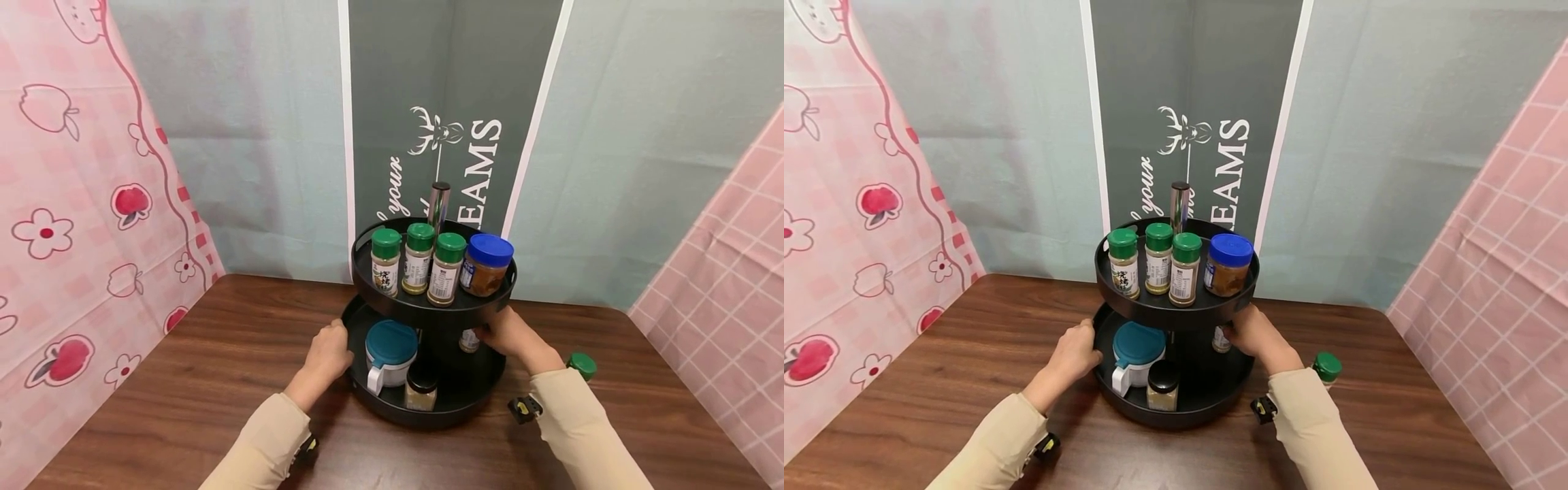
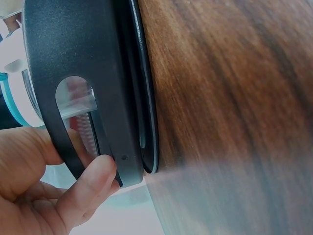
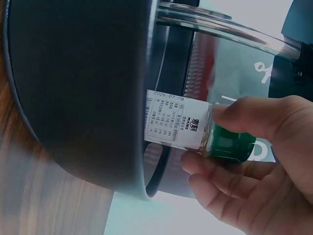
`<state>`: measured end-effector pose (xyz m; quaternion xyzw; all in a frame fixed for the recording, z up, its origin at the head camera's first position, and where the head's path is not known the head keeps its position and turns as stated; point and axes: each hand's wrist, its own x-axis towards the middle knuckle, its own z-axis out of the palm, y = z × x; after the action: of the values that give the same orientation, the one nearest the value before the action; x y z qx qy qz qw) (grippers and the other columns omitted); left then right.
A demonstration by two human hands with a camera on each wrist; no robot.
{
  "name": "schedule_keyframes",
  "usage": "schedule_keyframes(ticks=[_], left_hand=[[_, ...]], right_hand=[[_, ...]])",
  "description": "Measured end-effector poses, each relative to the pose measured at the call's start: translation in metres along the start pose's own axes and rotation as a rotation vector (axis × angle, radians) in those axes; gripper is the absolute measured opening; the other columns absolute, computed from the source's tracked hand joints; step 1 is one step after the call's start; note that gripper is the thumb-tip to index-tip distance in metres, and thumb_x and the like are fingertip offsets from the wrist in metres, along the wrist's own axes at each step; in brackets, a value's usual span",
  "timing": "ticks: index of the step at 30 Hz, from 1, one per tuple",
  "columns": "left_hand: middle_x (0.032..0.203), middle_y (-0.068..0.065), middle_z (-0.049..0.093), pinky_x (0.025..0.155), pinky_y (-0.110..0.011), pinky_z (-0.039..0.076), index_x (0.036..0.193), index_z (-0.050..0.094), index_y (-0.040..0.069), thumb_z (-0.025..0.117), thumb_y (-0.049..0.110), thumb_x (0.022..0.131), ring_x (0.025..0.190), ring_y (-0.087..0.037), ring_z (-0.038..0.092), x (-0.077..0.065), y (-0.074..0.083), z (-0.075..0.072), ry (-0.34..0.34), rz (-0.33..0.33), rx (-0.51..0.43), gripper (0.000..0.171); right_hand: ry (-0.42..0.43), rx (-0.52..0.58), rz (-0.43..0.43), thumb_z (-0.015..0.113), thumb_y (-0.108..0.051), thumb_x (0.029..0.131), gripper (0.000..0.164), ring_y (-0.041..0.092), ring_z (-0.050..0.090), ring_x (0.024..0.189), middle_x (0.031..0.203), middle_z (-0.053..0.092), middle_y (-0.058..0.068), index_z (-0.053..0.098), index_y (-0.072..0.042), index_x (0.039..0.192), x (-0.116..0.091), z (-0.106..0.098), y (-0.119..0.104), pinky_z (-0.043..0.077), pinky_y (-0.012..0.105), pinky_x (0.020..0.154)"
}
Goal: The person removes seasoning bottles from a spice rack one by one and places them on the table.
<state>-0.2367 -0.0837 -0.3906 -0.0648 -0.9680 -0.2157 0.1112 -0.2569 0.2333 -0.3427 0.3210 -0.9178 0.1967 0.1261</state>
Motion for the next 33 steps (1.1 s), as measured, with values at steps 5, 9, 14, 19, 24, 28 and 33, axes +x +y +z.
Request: schedule_keyframes(ticks=[5,9,14,19,24,28,33], left_hand=[[0.078,-0.024,0.057,0.059,-0.042,0.049,0.090,0.051,-0.009,0.069,-0.001,0.067,0.070,-0.037,0.061,0.000,0.000,0.000,-0.004,-0.003,-0.003,0.030],[0.078,-0.024,0.057,0.059,-0.042,0.049,0.090,0.051,-0.009,0.069,-0.001,0.067,0.070,-0.038,0.061,-0.001,0.000,0.000,-0.003,-0.003,-0.005,0.031],[0.078,-0.024,0.057,0.059,-0.042,0.049,0.091,0.051,-0.009,0.069,-0.001,0.067,0.071,-0.038,0.061,-0.001,-0.001,0.000,0.000,-0.008,-0.004,0.031],[0.078,-0.024,0.057,0.059,-0.042,0.049,0.090,0.051,-0.009,0.069,0.000,0.067,0.070,-0.038,0.061,-0.001,0.000,0.000,0.000,-0.004,-0.001,0.031],[0.079,-0.025,0.057,0.060,-0.043,0.050,0.090,0.051,-0.010,0.070,0.000,0.066,0.071,-0.038,0.061,0.000,-0.001,0.001,0.008,0.001,0.000,0.032],[0.078,-0.025,0.057,0.060,-0.044,0.050,0.088,0.051,-0.009,0.069,-0.001,0.065,0.071,-0.039,0.061,0.000,-0.002,0.002,0.021,0.004,0.000,0.030],[0.079,-0.024,0.057,0.060,-0.043,0.049,0.089,0.051,-0.009,0.069,-0.001,0.066,0.071,-0.039,0.061,0.000,-0.002,0.002,0.014,0.001,-0.006,0.031]], right_hand=[[-0.017,-0.003,0.017,0.065,0.008,0.075,0.022,0.021,0.054,0.072,0.081,0.057,0.008,0.057,0.001,0.094,0.000,-0.001,-0.002,0.042,0.039,0.061],[-0.019,-0.002,0.019,0.065,0.008,0.076,0.021,0.021,0.055,0.072,0.081,0.057,0.008,0.057,0.001,0.094,0.000,0.000,-0.002,0.043,0.039,0.060],[-0.002,0.001,0.011,0.065,0.009,0.075,0.023,0.020,0.054,0.072,0.081,0.057,0.007,0.056,0.000,0.094,-0.001,0.000,-0.001,0.043,0.038,0.060],[0.001,0.016,0.016,0.066,0.008,0.074,0.022,0.019,0.057,0.072,0.081,0.060,0.008,0.057,0.001,0.094,-0.003,-0.002,0.000,0.045,0.038,0.060],[0.001,0.029,0.052,0.069,0.006,0.074,0.015,0.018,0.056,0.068,0.076,0.061,0.006,0.061,-0.001,0.086,-0.006,-0.009,-0.003,0.044,0.037,0.058],[0.005,0.030,0.063,0.069,0.005,0.074,0.013,0.017,0.053,0.066,0.073,0.060,0.004,0.062,-0.001,0.083,-0.006,-0.015,-0.007,0.042,0.036,0.057],[-0.001,0.011,0.069,0.069,0.005,0.074,0.011,0.016,0.051,0.066,0.072,0.059,0.002,0.063,-0.002,0.081,-0.006,-0.019,-0.009,0.041,0.035,0.056]])
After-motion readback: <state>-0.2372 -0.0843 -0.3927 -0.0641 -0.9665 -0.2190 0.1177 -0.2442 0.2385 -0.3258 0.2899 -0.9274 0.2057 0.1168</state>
